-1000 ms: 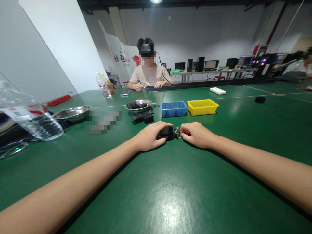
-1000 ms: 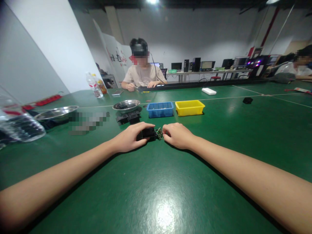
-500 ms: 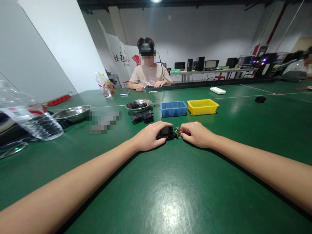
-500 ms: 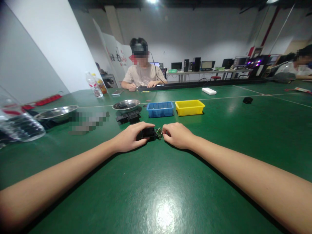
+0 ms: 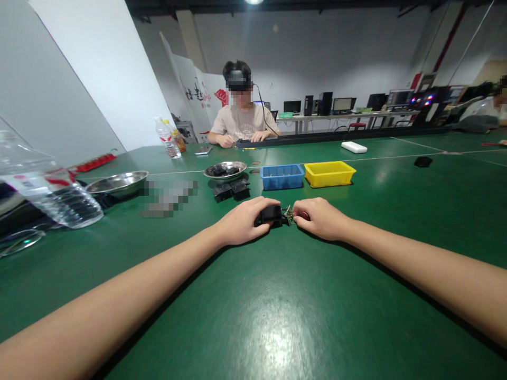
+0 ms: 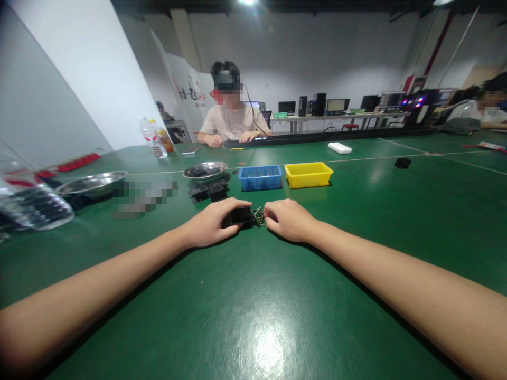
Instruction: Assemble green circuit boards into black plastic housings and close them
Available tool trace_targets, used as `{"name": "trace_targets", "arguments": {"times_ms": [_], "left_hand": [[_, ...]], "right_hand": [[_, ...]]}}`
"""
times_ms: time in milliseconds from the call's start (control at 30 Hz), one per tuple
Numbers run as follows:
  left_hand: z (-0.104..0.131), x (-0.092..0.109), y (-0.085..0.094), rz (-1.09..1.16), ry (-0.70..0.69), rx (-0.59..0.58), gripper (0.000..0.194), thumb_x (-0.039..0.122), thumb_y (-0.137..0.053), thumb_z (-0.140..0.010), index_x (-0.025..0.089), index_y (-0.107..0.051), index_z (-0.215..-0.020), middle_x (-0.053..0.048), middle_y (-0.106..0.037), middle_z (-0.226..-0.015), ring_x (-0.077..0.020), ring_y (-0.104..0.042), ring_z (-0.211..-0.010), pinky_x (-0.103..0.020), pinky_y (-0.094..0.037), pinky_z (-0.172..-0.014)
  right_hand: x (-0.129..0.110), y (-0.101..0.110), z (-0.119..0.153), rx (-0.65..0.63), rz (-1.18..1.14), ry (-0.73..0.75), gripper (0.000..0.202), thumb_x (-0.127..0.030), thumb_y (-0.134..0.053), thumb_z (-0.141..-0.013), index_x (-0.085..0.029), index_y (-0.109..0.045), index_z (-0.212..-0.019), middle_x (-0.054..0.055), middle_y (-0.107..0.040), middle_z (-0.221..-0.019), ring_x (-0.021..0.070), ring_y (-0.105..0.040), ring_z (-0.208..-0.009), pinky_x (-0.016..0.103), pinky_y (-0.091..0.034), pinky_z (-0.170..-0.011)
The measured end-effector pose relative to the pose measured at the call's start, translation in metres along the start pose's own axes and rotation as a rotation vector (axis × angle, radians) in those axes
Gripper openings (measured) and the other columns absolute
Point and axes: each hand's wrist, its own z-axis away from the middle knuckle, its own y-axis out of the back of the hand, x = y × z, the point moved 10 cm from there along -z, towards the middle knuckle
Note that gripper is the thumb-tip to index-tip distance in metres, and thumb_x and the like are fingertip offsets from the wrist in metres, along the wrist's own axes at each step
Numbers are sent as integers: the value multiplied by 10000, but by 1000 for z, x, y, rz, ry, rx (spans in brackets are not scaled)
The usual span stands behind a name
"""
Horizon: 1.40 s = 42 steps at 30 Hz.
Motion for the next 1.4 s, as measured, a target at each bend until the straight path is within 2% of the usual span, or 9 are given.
{"name": "trace_targets", "arguments": {"times_ms": [367, 600, 833, 1400], "left_hand": [[0, 0, 0, 7, 4, -5, 482, 183, -595, -831, 183, -529, -1308, -121, -661, -1263, -257, -641, -1155, -434, -514, -1016], [-1, 0, -1, 0, 4, -7, 478, 185, -584, -835, 141, -533, -1308, -145, -659, -1265, -268, -637, -1163, -441, -513, -1020], [0, -1, -1, 6, 12, -4, 481, 184, -594, -831, 188, -529, -1307, -118, -661, -1273, -257, -639, -1170, -434, -514, -1019], [0, -2, 0, 5, 20, -3, 474, 191, -597, -834, 173, -534, -1303, -126, -666, -1280, -260, -646, -1170, -430, -515, -1028]], "right_hand": [[1, 0, 0, 7, 9, 0, 92, -161, -584, -855, -169, -661, -806, 27, -656, -744, 149, -497, -652, 248, -298, -629], [1, 0, 0, 2, 12, -2, 88, -167, -584, -858, -169, -660, -814, 29, -653, -749, 152, -499, -657, 249, -299, -629], [1, -1, -1, -6, 10, -5, 93, -167, -588, -861, -173, -662, -805, 26, -653, -740, 151, -501, -651, 250, -302, -626], [1, 0, 0, -1, 8, 4, 96, -168, -574, -862, -172, -657, -814, 30, -654, -752, 153, -502, -659, 253, -307, -634]]}}
